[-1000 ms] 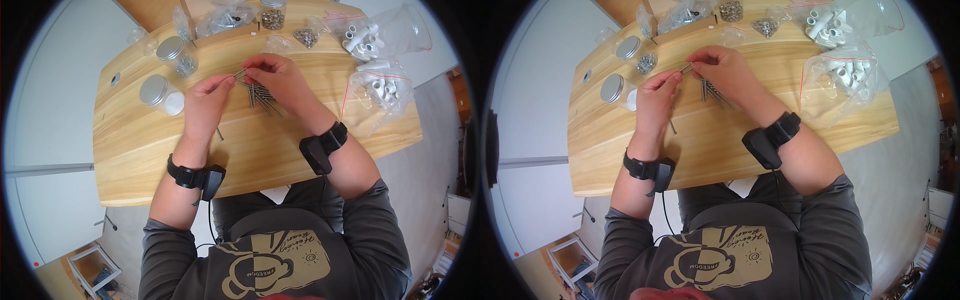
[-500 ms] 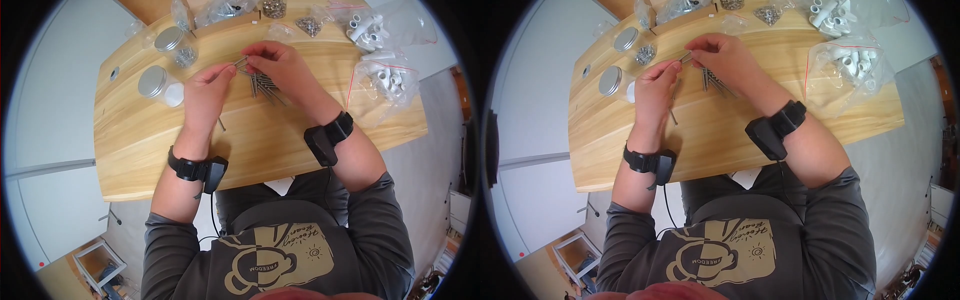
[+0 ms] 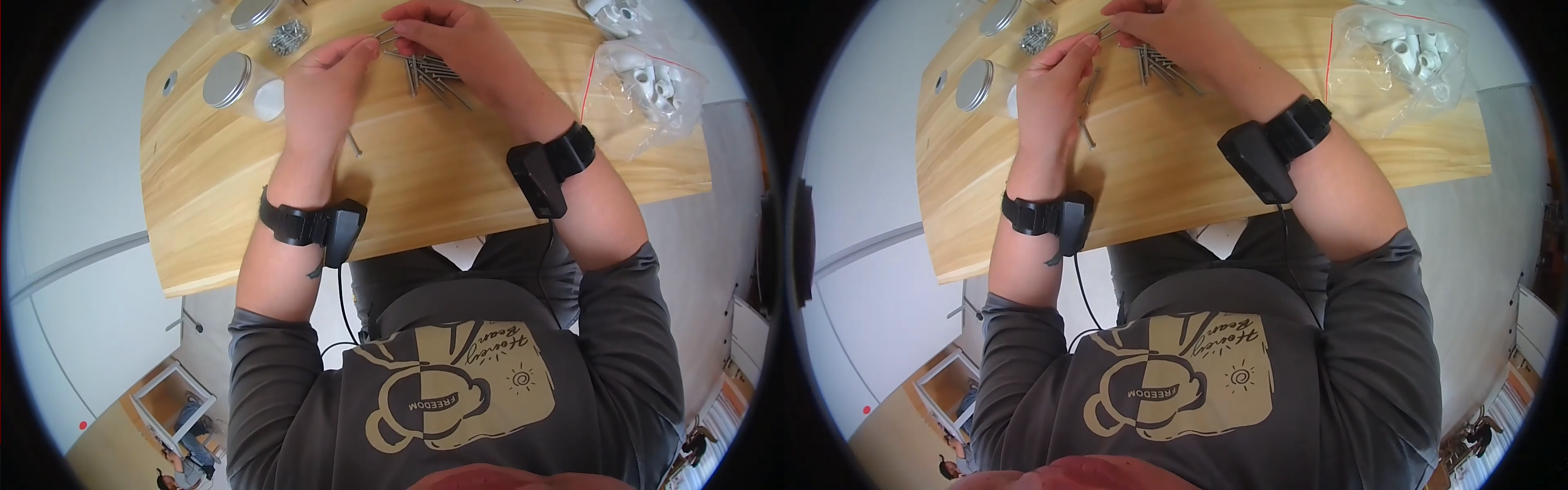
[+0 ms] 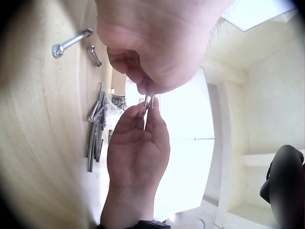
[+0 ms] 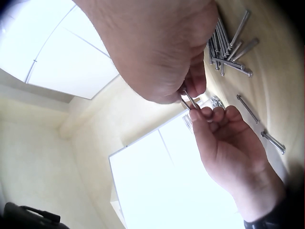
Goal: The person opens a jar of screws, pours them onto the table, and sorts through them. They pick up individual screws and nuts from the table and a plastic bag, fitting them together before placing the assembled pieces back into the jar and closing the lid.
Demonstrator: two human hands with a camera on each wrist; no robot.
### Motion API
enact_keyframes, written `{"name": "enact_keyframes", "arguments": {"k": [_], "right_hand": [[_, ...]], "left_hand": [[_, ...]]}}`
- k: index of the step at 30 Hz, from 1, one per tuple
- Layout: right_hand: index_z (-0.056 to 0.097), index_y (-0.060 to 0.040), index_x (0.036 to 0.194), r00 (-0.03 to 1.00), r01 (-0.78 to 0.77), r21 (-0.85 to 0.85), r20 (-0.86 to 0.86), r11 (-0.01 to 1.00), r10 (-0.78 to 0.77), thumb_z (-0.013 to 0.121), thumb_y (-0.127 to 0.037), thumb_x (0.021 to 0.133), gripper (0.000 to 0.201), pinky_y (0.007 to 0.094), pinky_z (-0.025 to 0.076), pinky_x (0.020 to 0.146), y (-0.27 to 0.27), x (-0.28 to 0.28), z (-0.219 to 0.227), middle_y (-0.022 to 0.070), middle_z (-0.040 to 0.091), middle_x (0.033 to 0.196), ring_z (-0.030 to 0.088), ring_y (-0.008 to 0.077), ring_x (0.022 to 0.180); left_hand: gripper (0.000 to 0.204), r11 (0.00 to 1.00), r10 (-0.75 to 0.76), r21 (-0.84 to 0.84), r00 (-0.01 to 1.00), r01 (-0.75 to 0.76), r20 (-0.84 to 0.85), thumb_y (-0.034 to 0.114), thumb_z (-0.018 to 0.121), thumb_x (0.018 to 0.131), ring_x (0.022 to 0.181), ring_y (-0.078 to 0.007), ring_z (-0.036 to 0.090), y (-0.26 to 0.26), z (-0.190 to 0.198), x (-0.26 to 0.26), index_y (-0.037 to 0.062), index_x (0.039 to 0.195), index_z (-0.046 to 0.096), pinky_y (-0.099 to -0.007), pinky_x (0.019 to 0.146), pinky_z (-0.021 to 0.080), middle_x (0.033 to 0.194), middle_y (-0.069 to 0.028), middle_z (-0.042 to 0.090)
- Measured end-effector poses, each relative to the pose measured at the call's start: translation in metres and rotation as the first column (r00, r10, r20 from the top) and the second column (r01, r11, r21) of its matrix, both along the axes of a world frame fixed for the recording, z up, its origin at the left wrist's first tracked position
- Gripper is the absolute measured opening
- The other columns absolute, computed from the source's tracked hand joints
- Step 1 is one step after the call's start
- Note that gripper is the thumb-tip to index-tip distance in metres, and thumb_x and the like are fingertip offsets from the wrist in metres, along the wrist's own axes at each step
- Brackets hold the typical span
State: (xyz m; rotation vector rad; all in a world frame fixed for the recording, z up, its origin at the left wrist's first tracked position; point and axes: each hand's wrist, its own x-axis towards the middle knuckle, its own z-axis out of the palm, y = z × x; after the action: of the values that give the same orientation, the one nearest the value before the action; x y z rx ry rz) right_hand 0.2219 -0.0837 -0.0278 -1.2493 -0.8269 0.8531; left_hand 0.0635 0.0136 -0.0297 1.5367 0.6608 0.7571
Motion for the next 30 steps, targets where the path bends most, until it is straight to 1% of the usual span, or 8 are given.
{"name": "enact_keyframes", "arguments": {"k": [4, 11, 13, 16, 23, 25, 29, 30], "right_hand": [[0.068, 0.006, 0.114, 0.997, -0.041, 0.063, -0.061, 0.997, 0.045, 0.068, -0.006, 0.096, 0.022, 0.0245, 0.051, 0.072, 0.0, 0.002, -0.006, 0.0061, 0.07, 0.093, 0.063, 0.0116, 0.08], [0.068, 0.006, 0.114, 0.997, -0.053, 0.034, -0.055, 0.998, 0.055, 0.067, -0.002, 0.095, 0.021, 0.0251, 0.053, 0.075, 0.001, 0.006, -0.005, 0.0076, 0.071, 0.097, 0.065, 0.0124, 0.084], [0.068, 0.0054, 0.116, 0.995, -0.024, 0.017, 0.098, 1.0, 0.022, 0.067, -0.001, 0.094, 0.022, 0.0255, 0.054, 0.079, -0.001, 0.006, -0.002, 0.0078, 0.071, 0.098, 0.066, 0.0135, 0.088], [0.068, 0.0051, 0.116, 0.983, -0.011, -0.007, 0.185, 1.0, 0.012, 0.068, -0.001, 0.094, 0.023, 0.0261, 0.055, 0.081, -0.004, 0.006, 0.002, 0.0079, 0.071, 0.099, 0.067, 0.014, 0.089], [0.07, 0.0054, 0.11, 0.991, -0.064, 0.131, 0.125, 0.989, 0.048, 0.067, -0.005, 0.096, 0.018, 0.0249, 0.055, 0.076, 0.005, 0.013, -0.008, 0.008, 0.072, 0.097, 0.067, 0.0134, 0.084], [0.071, 0.0056, 0.108, 0.99, -0.104, -0.061, 0.084, 0.993, 0.109, 0.066, -0.008, 0.098, 0.017, 0.0245, 0.054, 0.072, 0.0, 0.015, 0.001, 0.0067, 0.072, 0.092, 0.067, 0.0129, 0.081], [0.072, 0.0057, 0.108, 0.989, -0.057, -0.104, 0.129, 0.993, 0.07, 0.066, -0.009, 0.098, 0.018, 0.0248, 0.054, 0.069, -0.005, 0.011, 0.007, 0.0062, 0.072, 0.089, 0.066, 0.0121, 0.078], [0.071, 0.0055, 0.109, 0.978, -0.038, -0.088, 0.2, 0.995, 0.055, 0.066, -0.009, 0.098, 0.019, 0.0248, 0.054, 0.069, -0.006, 0.01, 0.009, 0.0067, 0.072, 0.091, 0.066, 0.0119, 0.079]], "left_hand": [[0.018, 1.0, -0.006, -0.02, 1.0, 0.006, 0.005, 0.008, 0.069, 0.095, 0.077, -0.0065, 0.057, 0.0, 0.0, 0.0, -0.0038, 0.108, 0.075, -0.021, 0.074, 0.045, 0.089, -0.0023, 0.071], [0.017, 0.999, -0.018, -0.031, 1.0, 0.018, 0.018, 0.01, 0.07, 0.095, 0.076, -0.0066, 0.057, 0.002, -0.003, 0.0, -0.0026, 0.105, 0.076, -0.0218, 0.073, 0.046, 0.088, -0.0023, 0.072], [0.016, 0.999, -0.033, -0.017, 0.998, 0.033, -0.046, 0.011, 0.071, 0.095, 0.075, -0.0059, 0.056, 0.002, -0.003, 0.0, -0.0014, 0.104, 0.077, -0.0213, 0.071, 0.045, 0.086, -0.0016, 0.071], [0.019, 0.998, -0.04, 0.034, 0.987, 0.046, -0.157, 0.017, 0.073, 0.094, 0.072, -0.0019, 0.055, 0.003, -0.004, -0.001, 0.0009, 0.101, 0.079, -0.0189, 0.067, 0.044, 0.085, 0.0035, 0.072], [0.02, 0.998, -0.021, 0.056, 0.997, 0.025, -0.071, 0.019, 0.072, 0.094, 0.068, -0.0005, 0.051, 0.008, -0.009, -0.002, 0.0022, 0.102, 0.079, -0.019, 0.061, 0.041, 0.083, 0.0056, 0.07], [0.019, 0.997, -0.026, 0.076, 0.996, 0.032, -0.084, 0.02, 0.072, 0.095, 0.068, -0.0002, 0.051, 0.005, -0.008, -0.001, 0.0028, 0.102, 0.079, -0.0188, 0.06, 0.04, 0.082, 0.0063, 0.069], [0.02, 0.998, -0.033, 0.055, 0.997, 0.036, -0.069, 0.02, 0.072, 0.095, 0.068, 0.0001, 0.051, 0.002, -0.006, -0.001, 0.0028, 0.103, 0.078, -0.0186, 0.06, 0.04, 0.081, 0.0066, 0.069], [0.02, 0.999, -0.028, 0.029, 0.995, 0.03, -0.091, 0.018, 0.071, 0.096, 0.071, -0.0017, 0.052, 0.001, -0.003, -0.001, 0.0019, 0.105, 0.077, -0.0187, 0.064, 0.041, 0.083, 0.0046, 0.068]]}}
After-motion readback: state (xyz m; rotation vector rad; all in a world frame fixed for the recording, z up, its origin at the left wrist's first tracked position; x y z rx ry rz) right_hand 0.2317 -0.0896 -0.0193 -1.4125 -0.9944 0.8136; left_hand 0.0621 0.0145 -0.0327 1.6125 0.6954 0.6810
